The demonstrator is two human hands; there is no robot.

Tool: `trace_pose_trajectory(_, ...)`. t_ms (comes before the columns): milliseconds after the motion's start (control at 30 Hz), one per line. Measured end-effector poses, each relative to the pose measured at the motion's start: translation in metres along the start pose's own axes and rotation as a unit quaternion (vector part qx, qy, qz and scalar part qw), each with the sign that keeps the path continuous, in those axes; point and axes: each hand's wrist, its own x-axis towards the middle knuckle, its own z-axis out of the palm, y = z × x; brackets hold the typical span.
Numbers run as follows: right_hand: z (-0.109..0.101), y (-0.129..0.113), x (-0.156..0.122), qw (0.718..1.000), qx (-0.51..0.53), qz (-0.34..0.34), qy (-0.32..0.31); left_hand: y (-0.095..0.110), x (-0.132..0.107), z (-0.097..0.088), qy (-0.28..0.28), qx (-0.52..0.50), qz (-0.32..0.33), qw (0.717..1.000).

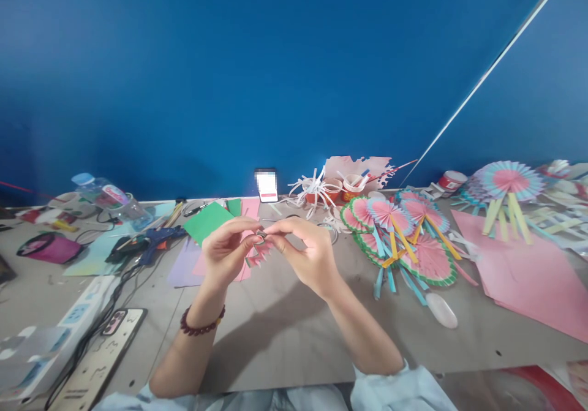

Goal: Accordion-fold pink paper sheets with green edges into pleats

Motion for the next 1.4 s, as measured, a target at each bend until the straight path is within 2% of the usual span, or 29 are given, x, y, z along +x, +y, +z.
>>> trace_pose_trajectory(100,-0.001,0.001,0.0,1.0,0.009,0.023,-0.001,0.0,0.0,0.002,0.011,-0.012,-0.006,1.0)
trace_pose_trajectory(433,0.0,0.003,0.002,0.998,0.049,0.03,0.007,0.002,-0.002,0.001,-0.006,-0.023,-0.02,1.0)
trace_pose_trajectory(533,0.003,0.001,0.0,1.0,0.008,0.003,0.03,0.005,-0.001,0.004,0.012,0.003,-0.03,0.999)
trace_pose_trajectory(633,0.007,-0.001,-0.002,0.997,-0.04,-0.053,0.051,0.005,-0.001,0.005,0.026,0.016,-0.04,0.999)
trace_pose_trajectory(767,0.012,-0.004,-0.002,0.991,-0.065,-0.099,0.054,0.004,-0.001,0.007,0.043,0.003,-0.024,0.999)
trace_pose_trajectory(1067,0.015,-0.005,-0.004,0.99,-0.062,-0.107,0.068,0.008,-0.001,0.01,0.056,-0.01,-0.009,0.998)
trace_pose_trajectory(1400,0.022,-0.001,-0.008,0.988,-0.066,-0.104,0.091,0.013,-0.002,0.013,0.06,-0.025,-0.043,0.997)
